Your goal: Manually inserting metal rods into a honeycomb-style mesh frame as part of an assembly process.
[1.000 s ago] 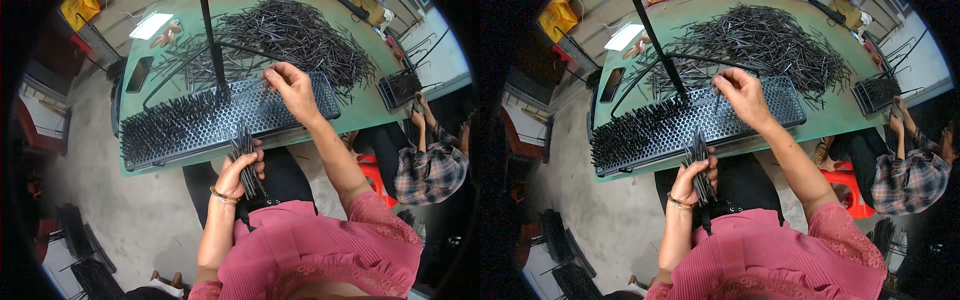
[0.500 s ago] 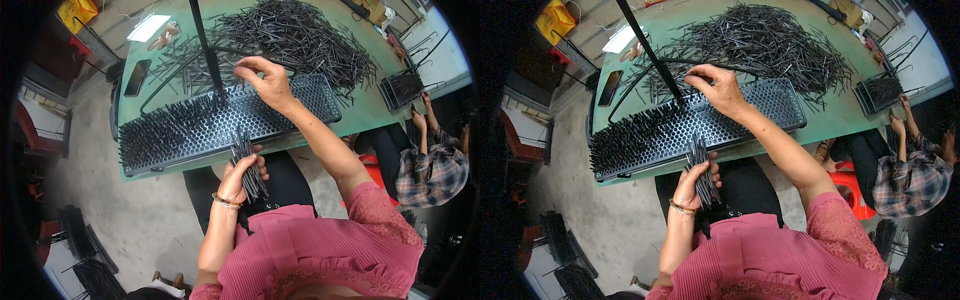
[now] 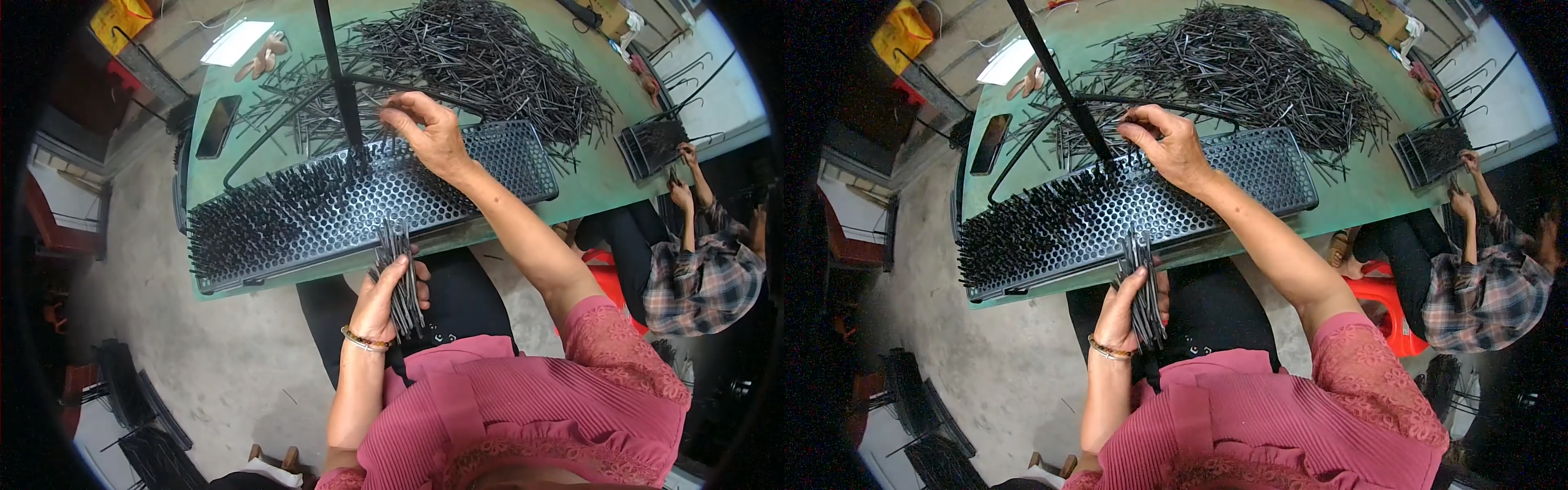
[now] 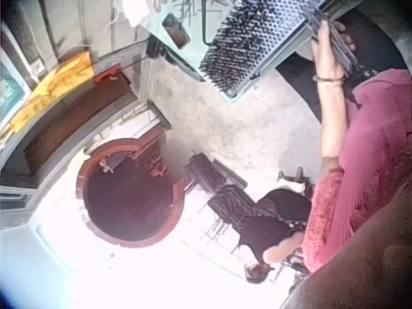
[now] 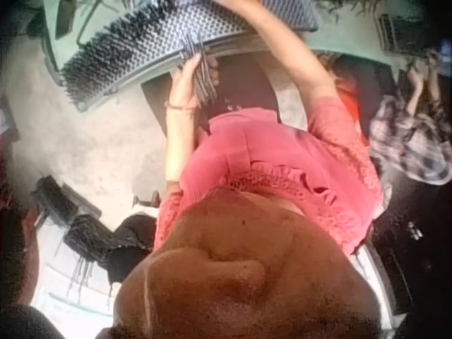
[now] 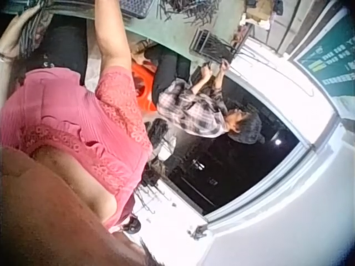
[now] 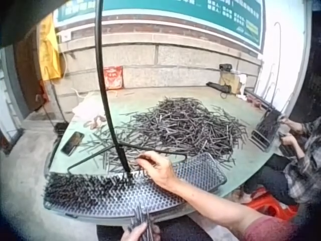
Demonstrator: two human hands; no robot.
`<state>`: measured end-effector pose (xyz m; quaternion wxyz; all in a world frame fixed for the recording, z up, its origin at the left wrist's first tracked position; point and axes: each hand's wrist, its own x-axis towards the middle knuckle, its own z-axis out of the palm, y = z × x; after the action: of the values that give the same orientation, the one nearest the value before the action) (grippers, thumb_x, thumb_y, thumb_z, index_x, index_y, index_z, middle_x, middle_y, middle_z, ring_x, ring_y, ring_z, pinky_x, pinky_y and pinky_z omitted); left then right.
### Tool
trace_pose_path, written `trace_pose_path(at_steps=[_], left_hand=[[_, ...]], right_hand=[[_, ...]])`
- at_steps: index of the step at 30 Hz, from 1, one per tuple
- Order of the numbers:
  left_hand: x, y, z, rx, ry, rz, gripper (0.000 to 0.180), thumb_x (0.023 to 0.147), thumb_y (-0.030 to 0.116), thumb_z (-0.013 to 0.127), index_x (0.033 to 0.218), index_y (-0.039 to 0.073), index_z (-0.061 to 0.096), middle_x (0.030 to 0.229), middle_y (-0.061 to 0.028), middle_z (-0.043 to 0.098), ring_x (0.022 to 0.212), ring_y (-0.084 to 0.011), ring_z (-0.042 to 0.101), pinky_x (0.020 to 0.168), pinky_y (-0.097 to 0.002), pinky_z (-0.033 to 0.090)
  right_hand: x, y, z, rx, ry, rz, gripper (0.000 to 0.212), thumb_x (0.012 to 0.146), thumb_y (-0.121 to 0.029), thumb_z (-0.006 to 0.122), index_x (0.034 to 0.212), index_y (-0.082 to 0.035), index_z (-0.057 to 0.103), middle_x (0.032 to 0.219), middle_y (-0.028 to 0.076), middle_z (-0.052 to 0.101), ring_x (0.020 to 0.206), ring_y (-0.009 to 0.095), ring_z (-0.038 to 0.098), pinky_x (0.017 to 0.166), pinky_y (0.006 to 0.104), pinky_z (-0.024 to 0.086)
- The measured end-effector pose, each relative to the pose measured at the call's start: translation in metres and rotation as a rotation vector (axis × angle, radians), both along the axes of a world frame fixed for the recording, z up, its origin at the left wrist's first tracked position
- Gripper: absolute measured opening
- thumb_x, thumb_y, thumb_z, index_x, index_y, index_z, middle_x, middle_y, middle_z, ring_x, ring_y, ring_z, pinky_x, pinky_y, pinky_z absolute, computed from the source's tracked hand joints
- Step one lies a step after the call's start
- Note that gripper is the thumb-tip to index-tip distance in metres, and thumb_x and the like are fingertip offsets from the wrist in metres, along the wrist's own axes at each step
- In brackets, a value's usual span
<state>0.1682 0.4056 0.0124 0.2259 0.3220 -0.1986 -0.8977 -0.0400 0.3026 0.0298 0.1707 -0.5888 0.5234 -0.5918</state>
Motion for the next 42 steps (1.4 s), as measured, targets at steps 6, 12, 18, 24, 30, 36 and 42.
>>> trace_pose_path(at_steps=[6, 12, 18, 24, 30, 36, 42], left_hand=[[-0.003, -0.001, -0.004, -0.034, 0.002, -0.051, 0.037, 0.091, 0.026, 0.056, 0.120, 0.005, 0.050, 0.083, -0.0086, 0.062, 0.062, -0.0141, 0.061, 0.051, -0.0263, 0.052], [-0.002, -0.001, -0.004, 0.021, 0.078, -0.027, 0.039, 0.091, 0.025, 0.054, 0.124, 0.005, 0.047, 0.084, -0.0110, 0.062, 0.061, -0.0153, 0.061, 0.049, -0.0264, 0.052], [-0.001, 0.000, -0.010, 0.086, 0.119, -0.007, 0.039, 0.090, 0.026, 0.054, 0.123, 0.006, 0.048, 0.084, -0.0127, 0.062, 0.060, -0.0170, 0.061, 0.049, -0.0271, 0.052], [-0.001, 0.000, -0.010, 0.055, 0.018, -0.002, 0.028, 0.089, 0.025, 0.056, 0.109, 0.005, 0.050, 0.085, -0.0148, 0.062, 0.060, -0.0188, 0.062, 0.047, -0.0285, 0.052], [-0.002, -0.001, -0.008, 0.049, 0.015, -0.031, 0.026, 0.090, 0.023, 0.056, 0.106, 0.004, 0.049, 0.084, -0.0153, 0.062, 0.060, -0.0193, 0.062, 0.047, -0.0285, 0.053], [-0.001, -0.001, -0.010, 0.057, 0.025, -0.021, 0.023, 0.091, 0.022, 0.054, 0.105, 0.005, 0.048, 0.084, -0.0151, 0.062, 0.060, -0.0188, 0.062, 0.047, -0.0284, 0.053], [-0.004, 0.001, -0.005, -0.009, -0.047, -0.031, 0.027, 0.090, 0.026, 0.053, 0.097, 0.000, 0.059, 0.082, -0.0101, 0.063, 0.058, -0.0156, 0.059, 0.047, -0.0270, 0.051]], right_hand=[[0.001, -0.002, 0.000, 0.008, -0.005, 0.008, 0.018, 0.087, -0.012, 0.062, 0.100, 0.000, 0.061, 0.085, 0.005, 0.067, 0.077, 0.009, 0.063, 0.065, 0.0213, 0.051], [0.002, -0.002, 0.000, -0.031, 0.027, 0.017, 0.018, 0.087, -0.013, 0.062, 0.101, -0.001, 0.061, 0.086, 0.006, 0.067, 0.079, 0.010, 0.064, 0.066, 0.0216, 0.051], [0.000, -0.002, -0.004, -0.067, 0.040, 0.018, 0.018, 0.088, -0.012, 0.060, 0.102, 0.000, 0.059, 0.086, 0.007, 0.068, 0.079, 0.012, 0.065, 0.066, 0.0228, 0.053], [0.001, -0.002, -0.005, -0.052, 0.024, 0.016, 0.017, 0.088, -0.010, 0.060, 0.101, 0.001, 0.058, 0.086, 0.007, 0.067, 0.079, 0.012, 0.065, 0.066, 0.0231, 0.052], [0.001, -0.006, -0.010, -0.138, 0.000, 0.009, 0.019, 0.082, -0.010, 0.066, 0.099, -0.002, 0.062, 0.086, 0.006, 0.067, 0.074, 0.012, 0.064, 0.064, 0.0247, 0.051], [0.005, 0.003, -0.005, -0.111, 0.190, -0.037, 0.023, 0.081, -0.008, 0.066, 0.104, -0.003, 0.063, 0.093, 0.008, 0.068, 0.080, 0.016, 0.066, 0.072, 0.0273, 0.052], [0.004, 0.000, -0.011, -0.235, 0.441, -0.035, 0.018, 0.079, -0.010, 0.067, 0.096, -0.003, 0.067, 0.089, 0.010, 0.068, 0.078, 0.023, 0.066, 0.070, 0.0312, 0.052]])
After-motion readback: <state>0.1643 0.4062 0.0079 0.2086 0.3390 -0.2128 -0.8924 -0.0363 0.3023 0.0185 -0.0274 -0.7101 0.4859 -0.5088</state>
